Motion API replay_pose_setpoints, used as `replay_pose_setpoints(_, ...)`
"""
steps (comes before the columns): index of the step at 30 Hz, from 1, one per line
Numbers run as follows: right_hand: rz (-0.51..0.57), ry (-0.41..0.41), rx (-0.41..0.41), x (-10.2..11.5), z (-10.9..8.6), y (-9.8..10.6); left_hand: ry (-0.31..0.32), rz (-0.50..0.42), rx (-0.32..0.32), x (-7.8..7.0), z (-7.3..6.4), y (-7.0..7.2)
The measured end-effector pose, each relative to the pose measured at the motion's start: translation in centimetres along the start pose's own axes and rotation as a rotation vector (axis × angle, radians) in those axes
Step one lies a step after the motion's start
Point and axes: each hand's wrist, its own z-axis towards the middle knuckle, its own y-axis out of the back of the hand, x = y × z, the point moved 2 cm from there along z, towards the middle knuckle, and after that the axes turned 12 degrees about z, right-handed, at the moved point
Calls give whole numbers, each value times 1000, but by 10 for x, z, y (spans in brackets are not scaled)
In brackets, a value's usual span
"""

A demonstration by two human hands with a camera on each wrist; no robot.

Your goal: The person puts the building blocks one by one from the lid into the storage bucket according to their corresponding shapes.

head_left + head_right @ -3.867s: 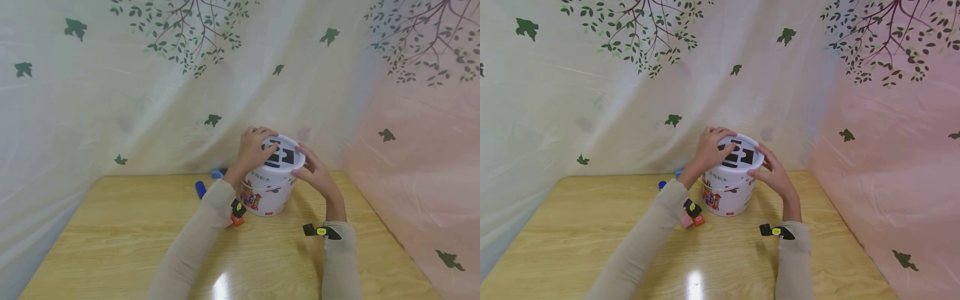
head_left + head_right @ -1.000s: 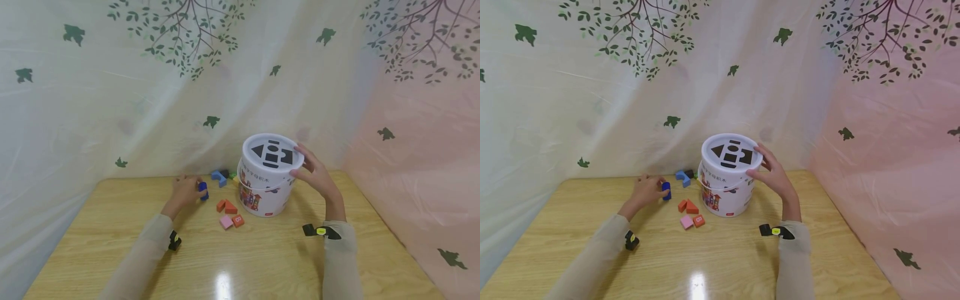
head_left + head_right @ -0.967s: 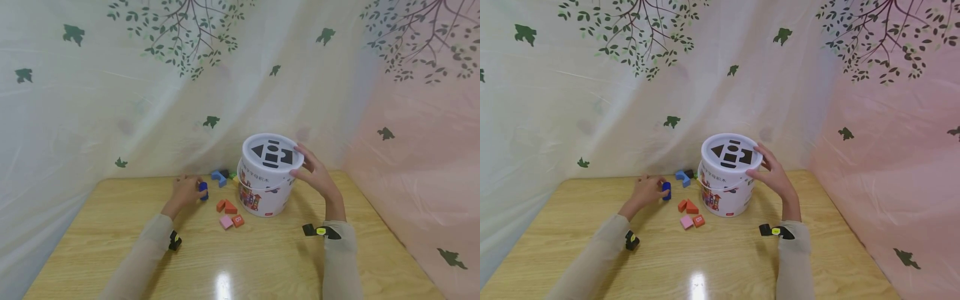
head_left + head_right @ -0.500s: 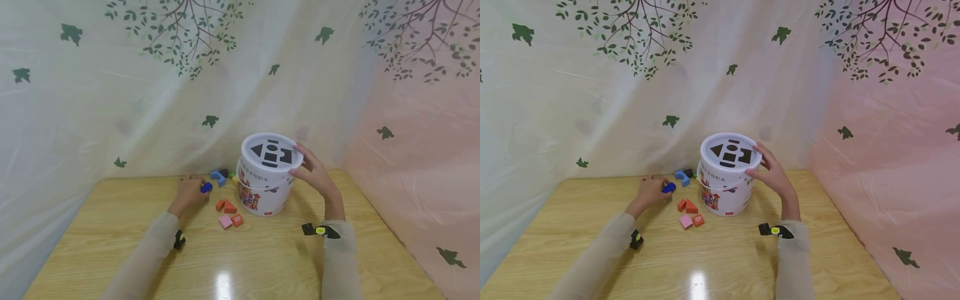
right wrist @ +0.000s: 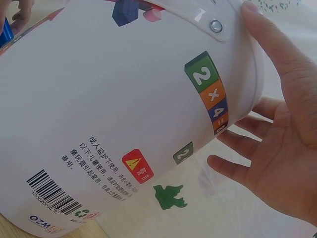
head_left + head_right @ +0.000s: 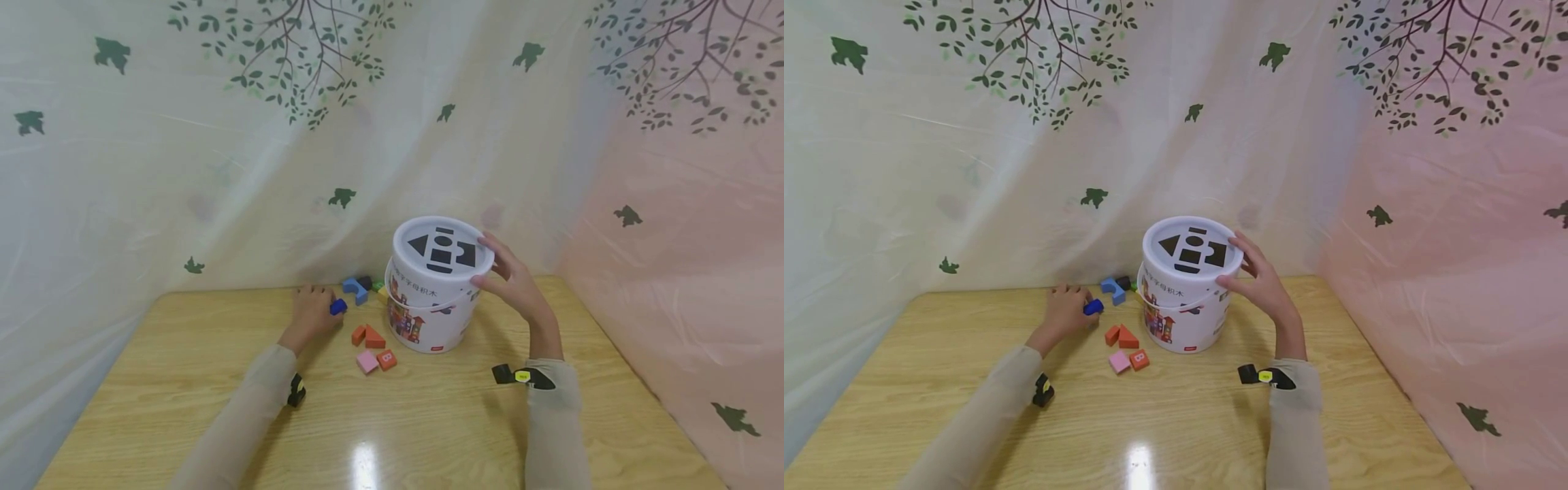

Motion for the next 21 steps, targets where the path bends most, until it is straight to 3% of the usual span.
replay_pose_setpoints(7, -1, -1, 2, 0, 1, 0, 7, -41, -51, 2, -2, 2)
replay_pose_setpoints(15, 1, 1, 3, 1, 0, 1, 39, -101, -39, 6, 0, 9)
replay_pose_setpoints(21, 0, 2, 1, 2, -1, 0, 42, -151, -127, 7, -3, 13)
